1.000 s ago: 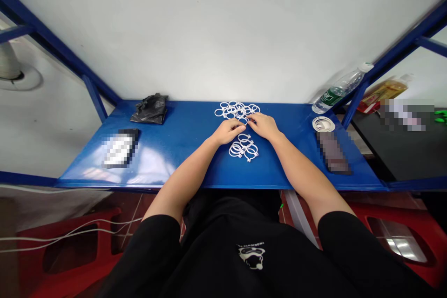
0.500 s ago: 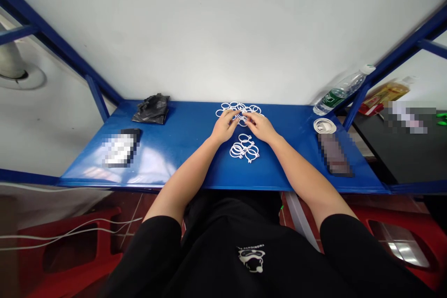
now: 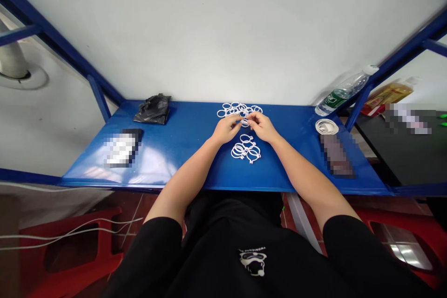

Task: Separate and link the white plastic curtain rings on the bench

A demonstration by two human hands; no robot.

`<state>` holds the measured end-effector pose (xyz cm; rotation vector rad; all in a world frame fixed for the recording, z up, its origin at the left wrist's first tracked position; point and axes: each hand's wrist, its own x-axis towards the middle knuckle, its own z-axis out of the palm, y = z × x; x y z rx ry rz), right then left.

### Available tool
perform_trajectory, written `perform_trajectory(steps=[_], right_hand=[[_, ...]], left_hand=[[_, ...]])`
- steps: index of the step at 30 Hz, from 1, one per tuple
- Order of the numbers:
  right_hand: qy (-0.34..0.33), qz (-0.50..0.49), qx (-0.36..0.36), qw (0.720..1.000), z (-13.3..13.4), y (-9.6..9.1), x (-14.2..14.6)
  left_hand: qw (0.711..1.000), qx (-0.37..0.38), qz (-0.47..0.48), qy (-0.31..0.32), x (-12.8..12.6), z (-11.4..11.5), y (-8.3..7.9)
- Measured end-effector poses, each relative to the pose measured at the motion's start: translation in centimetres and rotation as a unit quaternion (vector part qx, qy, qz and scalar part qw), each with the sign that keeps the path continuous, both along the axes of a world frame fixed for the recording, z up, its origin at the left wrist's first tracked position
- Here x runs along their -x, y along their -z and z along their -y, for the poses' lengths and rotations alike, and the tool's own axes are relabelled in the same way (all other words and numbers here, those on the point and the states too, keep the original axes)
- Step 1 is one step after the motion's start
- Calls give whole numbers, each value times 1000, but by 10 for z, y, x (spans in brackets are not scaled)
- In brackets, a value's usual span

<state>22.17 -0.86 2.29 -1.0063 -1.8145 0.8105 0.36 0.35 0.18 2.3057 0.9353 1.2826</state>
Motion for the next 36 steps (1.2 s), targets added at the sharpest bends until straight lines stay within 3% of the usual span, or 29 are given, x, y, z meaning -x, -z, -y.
perform_trajectory(steps=[3,12,21,27,31,36], right_hand=[[-3,-7,5,1000,0,1,0],[-7,123,-71,990,3,-1,6],[-26,144,-97,984,4,-1,9],[35,144,-111,983,-7,5,-7],[40,238,-72,968,-12,9,-17],[34,333,-53,941,-8,11,-14]], left_hand=[[1000,15,4,-22,-2,3,-2],[996,61,18,-55,-3,8,-6],[997,3,-6,-72,-4,7,-5],[996,17,-31,-79,0,10,-6],[994,67,-70,-46,5,11,-11],[988,71,-136,26,3,17,-22]])
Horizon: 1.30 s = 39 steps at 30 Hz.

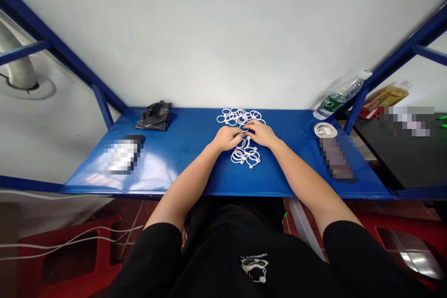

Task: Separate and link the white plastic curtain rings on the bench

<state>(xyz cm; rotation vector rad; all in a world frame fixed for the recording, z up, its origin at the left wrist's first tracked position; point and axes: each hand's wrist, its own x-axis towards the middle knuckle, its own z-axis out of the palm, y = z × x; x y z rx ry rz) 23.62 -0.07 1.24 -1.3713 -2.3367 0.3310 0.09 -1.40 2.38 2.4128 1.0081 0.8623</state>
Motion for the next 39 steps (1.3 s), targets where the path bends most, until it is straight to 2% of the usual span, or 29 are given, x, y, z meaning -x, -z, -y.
perform_trajectory(steps=[4,11,13,17,23,27,31,33,37,39], right_hand=[[10,6,10,1000,-1,0,1],[7,-46,-5,999,-6,4,-3],[1,-54,-6,999,-7,5,-3],[-8,-64,3,998,-9,6,-5],[-19,-83,4,996,-10,9,-7],[-15,-82,-3,997,-11,11,-7],[-17,-77,2,997,-12,9,-7],[-21,-88,2,996,-12,6,-7],[-27,-155,9,988,-7,1,-4],[-18,-206,35,978,-3,-1,-1]], left_hand=[[1000,8,6,13,-3,3,-5],[994,57,91,24,-6,6,-3],[994,57,90,31,-9,8,-4],[997,-9,56,48,-12,13,-6],[993,-88,63,45,-11,12,-4],[987,-153,33,38,-16,16,-3],[983,-178,25,45,-19,16,-3],[984,-171,48,27,-17,12,-1],[986,-117,84,-82,-7,-3,7],[987,-89,86,-101,-2,-10,12]])
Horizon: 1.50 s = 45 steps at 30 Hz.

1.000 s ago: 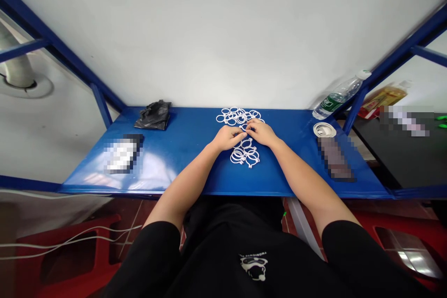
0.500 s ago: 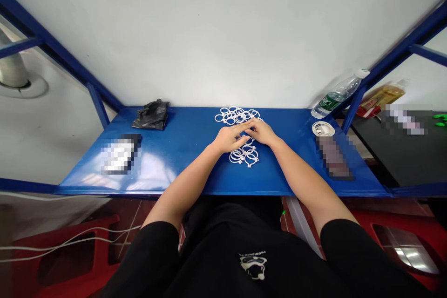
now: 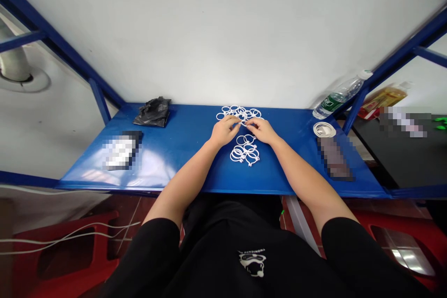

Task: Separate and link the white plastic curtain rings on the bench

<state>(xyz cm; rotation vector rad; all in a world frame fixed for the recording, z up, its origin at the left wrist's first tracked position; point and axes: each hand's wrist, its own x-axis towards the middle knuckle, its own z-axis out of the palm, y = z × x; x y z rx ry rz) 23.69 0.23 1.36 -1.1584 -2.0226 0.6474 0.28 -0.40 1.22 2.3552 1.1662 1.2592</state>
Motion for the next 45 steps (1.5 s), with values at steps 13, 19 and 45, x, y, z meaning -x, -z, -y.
perform_trajectory(steps=[13,19,45], right_hand=[[-39,-192,143,970,1,1,13],[-40,-203,156,966,1,1,13],[-41,-175,133,975,5,2,19]], left_hand=[[999,32,-12,29,-4,-2,3],[999,6,0,42,-5,-1,2],[998,44,23,26,-2,1,-3]])
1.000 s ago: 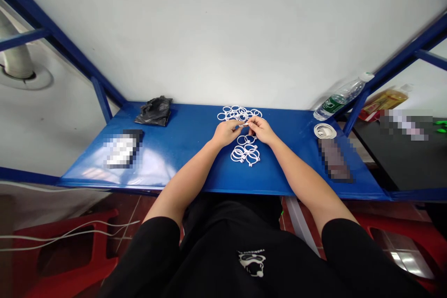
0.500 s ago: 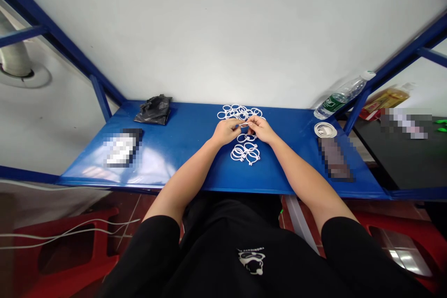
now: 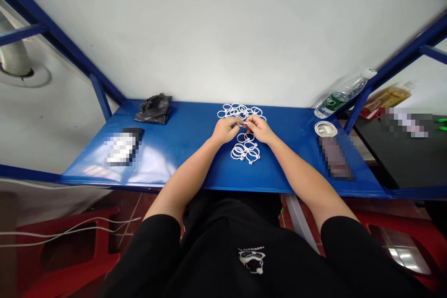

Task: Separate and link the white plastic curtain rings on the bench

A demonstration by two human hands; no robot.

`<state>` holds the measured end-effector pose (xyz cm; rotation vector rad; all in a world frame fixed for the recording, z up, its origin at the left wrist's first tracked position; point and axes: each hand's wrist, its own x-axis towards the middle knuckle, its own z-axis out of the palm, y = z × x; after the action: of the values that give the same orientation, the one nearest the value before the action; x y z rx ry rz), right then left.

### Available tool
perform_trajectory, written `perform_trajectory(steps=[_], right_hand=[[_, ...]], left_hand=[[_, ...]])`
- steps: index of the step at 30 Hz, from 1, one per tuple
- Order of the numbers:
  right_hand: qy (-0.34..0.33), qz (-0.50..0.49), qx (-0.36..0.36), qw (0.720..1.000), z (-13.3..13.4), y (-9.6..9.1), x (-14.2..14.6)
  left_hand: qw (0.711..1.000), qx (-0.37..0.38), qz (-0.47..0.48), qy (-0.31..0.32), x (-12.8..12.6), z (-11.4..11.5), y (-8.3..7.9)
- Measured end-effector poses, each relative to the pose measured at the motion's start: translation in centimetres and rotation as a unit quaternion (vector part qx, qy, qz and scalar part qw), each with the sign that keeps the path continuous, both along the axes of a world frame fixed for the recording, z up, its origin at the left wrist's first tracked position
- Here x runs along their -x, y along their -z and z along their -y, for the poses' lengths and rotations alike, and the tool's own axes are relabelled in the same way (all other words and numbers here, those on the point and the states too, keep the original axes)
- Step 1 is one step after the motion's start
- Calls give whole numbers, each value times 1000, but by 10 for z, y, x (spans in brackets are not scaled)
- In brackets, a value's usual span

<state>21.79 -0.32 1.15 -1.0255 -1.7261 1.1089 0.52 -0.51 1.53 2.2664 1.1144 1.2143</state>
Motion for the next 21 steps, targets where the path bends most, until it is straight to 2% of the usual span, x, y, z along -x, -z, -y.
perform_trajectory(steps=[5,9,12,15,17,21], right_hand=[[10,28,-43,999,2,-1,-1],[13,65,-83,994,6,-6,1],[23,122,-131,983,10,-10,3],[41,157,-169,972,11,-13,2],[55,149,-180,971,9,-13,-1],[71,104,-165,978,6,-11,-4]], left_hand=[[1000,-10,-4,25,0,-3,2],[1000,1,-10,12,0,-4,3],[1000,8,-20,6,4,-5,2],[999,-9,-44,28,6,-4,1],[998,-31,-46,25,4,-1,0],[997,-48,-54,-23,-3,3,2]])
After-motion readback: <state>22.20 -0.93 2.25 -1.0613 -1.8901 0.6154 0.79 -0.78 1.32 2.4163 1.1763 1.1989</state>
